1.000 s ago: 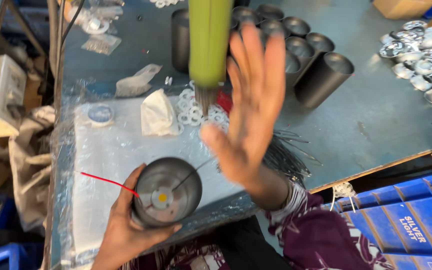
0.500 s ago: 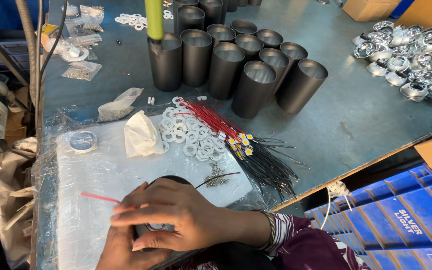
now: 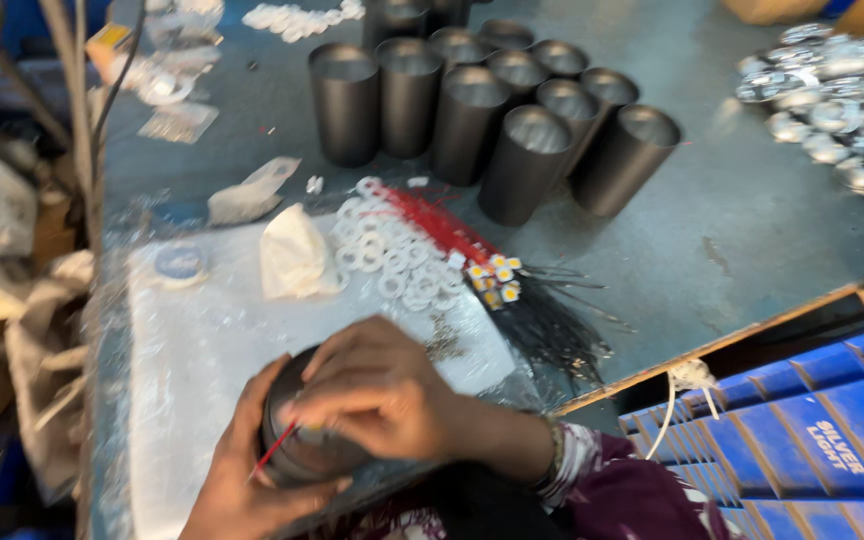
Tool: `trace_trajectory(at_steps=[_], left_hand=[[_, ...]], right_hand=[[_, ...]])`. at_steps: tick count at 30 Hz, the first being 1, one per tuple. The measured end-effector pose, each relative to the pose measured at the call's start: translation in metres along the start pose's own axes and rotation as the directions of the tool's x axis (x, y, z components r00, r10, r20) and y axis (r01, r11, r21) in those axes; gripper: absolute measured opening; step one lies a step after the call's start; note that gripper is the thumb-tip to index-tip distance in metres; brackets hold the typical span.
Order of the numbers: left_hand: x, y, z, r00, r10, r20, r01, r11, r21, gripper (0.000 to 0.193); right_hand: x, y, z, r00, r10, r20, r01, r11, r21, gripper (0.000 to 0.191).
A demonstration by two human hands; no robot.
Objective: The person assembles LED light fixtures by inserting wires and washers into black cylindrical housings. They use a green power drill to secure the components inside the cylinders and place the finished units into a blue crate.
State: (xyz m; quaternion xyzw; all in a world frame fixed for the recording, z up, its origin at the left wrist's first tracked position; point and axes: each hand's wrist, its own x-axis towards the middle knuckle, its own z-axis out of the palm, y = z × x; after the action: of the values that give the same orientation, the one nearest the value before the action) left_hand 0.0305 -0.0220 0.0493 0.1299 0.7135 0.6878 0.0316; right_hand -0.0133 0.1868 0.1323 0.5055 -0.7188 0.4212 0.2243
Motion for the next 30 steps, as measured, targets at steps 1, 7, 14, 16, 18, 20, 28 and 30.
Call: trace_trajectory(at_steps=[1, 7, 14, 16, 18, 20, 28, 30], left_hand=[[-0.003, 0.002, -0.003, 0.999, -0.031, -0.020, 0.031, 1.000, -0.004, 0.126], [-0.011, 0.002, -0.008, 0.994, 0.088, -0.065, -0.093, 0.992, -0.084, 0.122], [-0.018, 0.004, -0.007, 0.982, 0.187, -0.031, -0.184, 0.979, 0.088, 0.118], [-0.018, 0.006, -0.005, 0.967, 0.256, 0.011, -0.252, 0.941, 0.226, 0.119], [-0.018, 0.008, -0.003, 0.960, 0.279, 0.034, -0.278, 0.922, 0.270, 0.119], [-0.017, 0.011, -0.002, 0.956, 0.288, 0.054, -0.291, 0.911, 0.292, 0.119], [-0.020, 0.012, 0.001, 0.968, 0.247, 0.044, -0.251, 0.941, 0.228, 0.117], [-0.022, 0.011, 0.001, 0.973, 0.230, 0.029, -0.230, 0.946, 0.230, 0.118]], right_hand=[[-0.001, 0.004, -0.002, 1.000, -0.013, -0.011, 0.012, 0.998, -0.058, 0.023], [-0.002, 0.017, -0.012, 0.997, 0.071, -0.024, -0.074, 0.988, -0.135, 0.028], [0.015, -0.005, -0.029, 0.930, -0.091, 0.356, 0.233, 0.895, -0.380, 0.032], [0.019, -0.011, -0.031, 0.879, -0.116, 0.462, 0.316, 0.868, -0.383, 0.034], [0.022, -0.013, -0.028, 0.852, -0.148, 0.503, 0.351, 0.873, -0.338, 0.033], [0.025, -0.013, -0.023, 0.834, -0.177, 0.523, 0.378, 0.874, -0.306, 0.031], [0.020, -0.004, -0.007, 0.810, -0.250, 0.530, 0.437, 0.861, -0.261, 0.023], [0.018, -0.002, -0.007, 0.797, -0.260, 0.545, 0.449, 0.859, -0.247, 0.020]])
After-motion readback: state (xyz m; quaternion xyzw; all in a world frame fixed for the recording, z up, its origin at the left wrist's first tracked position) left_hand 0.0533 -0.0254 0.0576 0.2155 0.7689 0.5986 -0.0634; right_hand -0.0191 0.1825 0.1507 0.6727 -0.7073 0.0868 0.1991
